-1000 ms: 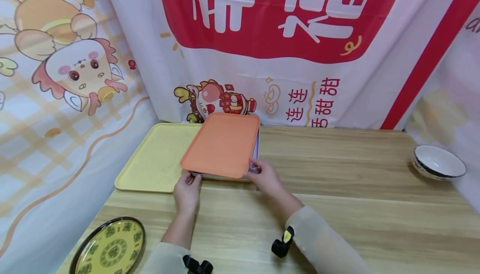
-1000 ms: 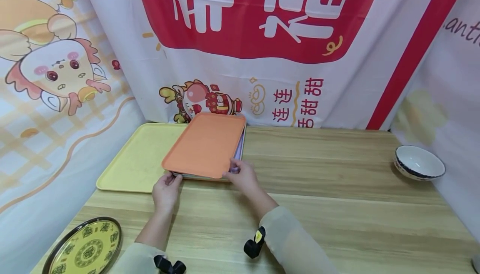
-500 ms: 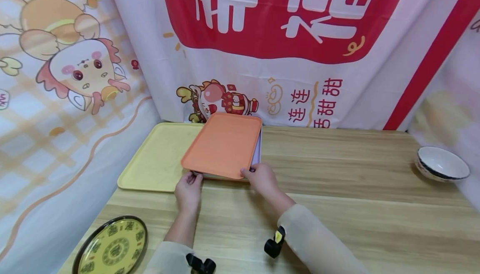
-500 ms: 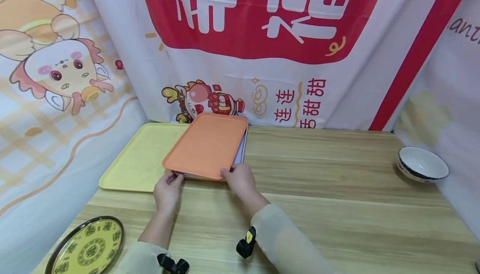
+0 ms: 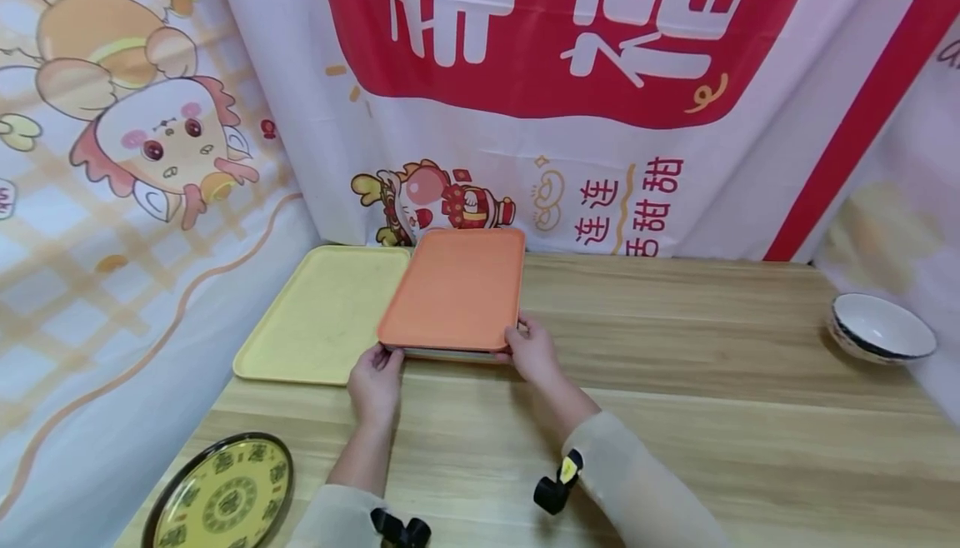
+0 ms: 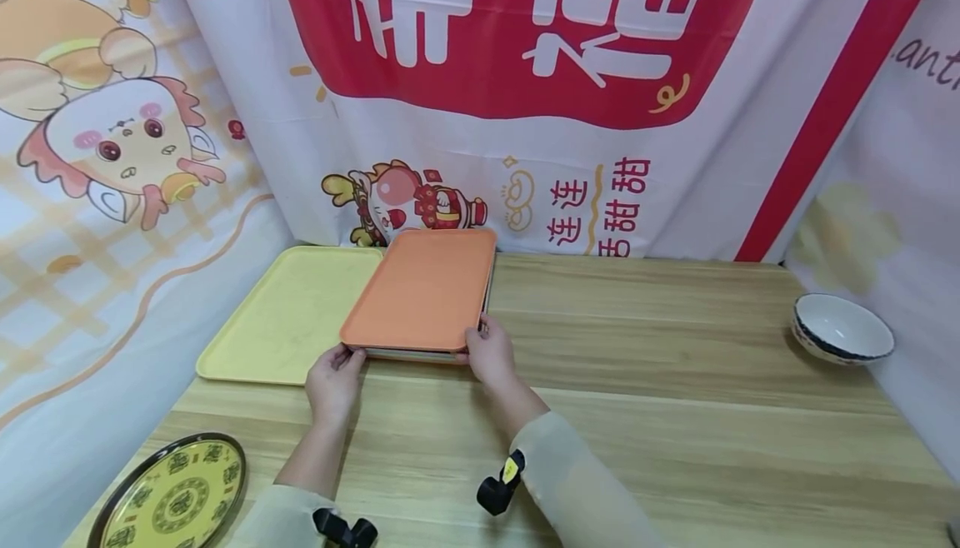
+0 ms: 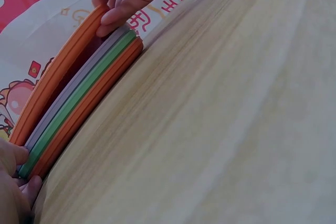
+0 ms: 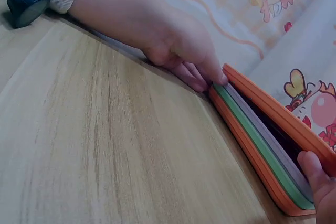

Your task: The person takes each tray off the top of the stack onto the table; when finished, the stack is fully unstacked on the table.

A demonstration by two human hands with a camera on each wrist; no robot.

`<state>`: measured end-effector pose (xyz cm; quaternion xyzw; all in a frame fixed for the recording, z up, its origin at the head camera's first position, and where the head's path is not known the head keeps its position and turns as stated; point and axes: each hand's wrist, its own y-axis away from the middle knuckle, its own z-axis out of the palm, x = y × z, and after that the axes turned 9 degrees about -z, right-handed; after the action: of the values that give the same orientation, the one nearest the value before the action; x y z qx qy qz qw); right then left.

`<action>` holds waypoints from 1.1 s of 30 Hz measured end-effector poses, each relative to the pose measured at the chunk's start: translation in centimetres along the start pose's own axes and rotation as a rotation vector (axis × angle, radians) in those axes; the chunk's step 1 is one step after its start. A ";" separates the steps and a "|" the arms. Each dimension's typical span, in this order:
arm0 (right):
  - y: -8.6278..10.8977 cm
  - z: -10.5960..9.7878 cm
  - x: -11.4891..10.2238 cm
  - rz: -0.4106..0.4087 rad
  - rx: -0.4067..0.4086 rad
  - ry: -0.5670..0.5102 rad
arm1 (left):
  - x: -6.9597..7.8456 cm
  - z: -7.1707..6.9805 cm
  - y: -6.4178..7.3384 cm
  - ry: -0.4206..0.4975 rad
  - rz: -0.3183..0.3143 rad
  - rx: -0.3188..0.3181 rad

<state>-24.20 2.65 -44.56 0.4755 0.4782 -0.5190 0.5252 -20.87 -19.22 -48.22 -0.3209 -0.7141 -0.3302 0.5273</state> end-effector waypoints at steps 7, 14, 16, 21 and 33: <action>0.1 -1.5 0.0 -0.072 0.027 -0.045 | 0.2 0.0 0.1 0.009 0.008 0.009; 0.3 -4.1 -1.5 -0.127 0.060 -0.073 | 0.3 0.0 0.2 0.008 0.021 0.007; 0.3 -5.2 -2.2 -0.140 0.067 -0.079 | 0.4 -0.1 0.2 0.009 0.023 -0.002; 0.8 -8.4 -4.1 -0.136 0.088 -0.073 | 0.5 -0.1 0.2 0.002 0.026 -0.005; 2.0 -16.2 -6.3 -0.198 0.109 -0.061 | 0.4 -0.2 0.0 -0.007 -0.005 -0.011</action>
<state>-22.35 19.41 -39.76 0.4376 0.4777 -0.6080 0.4590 -20.88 -19.29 -47.79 -0.3231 -0.7149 -0.3342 0.5223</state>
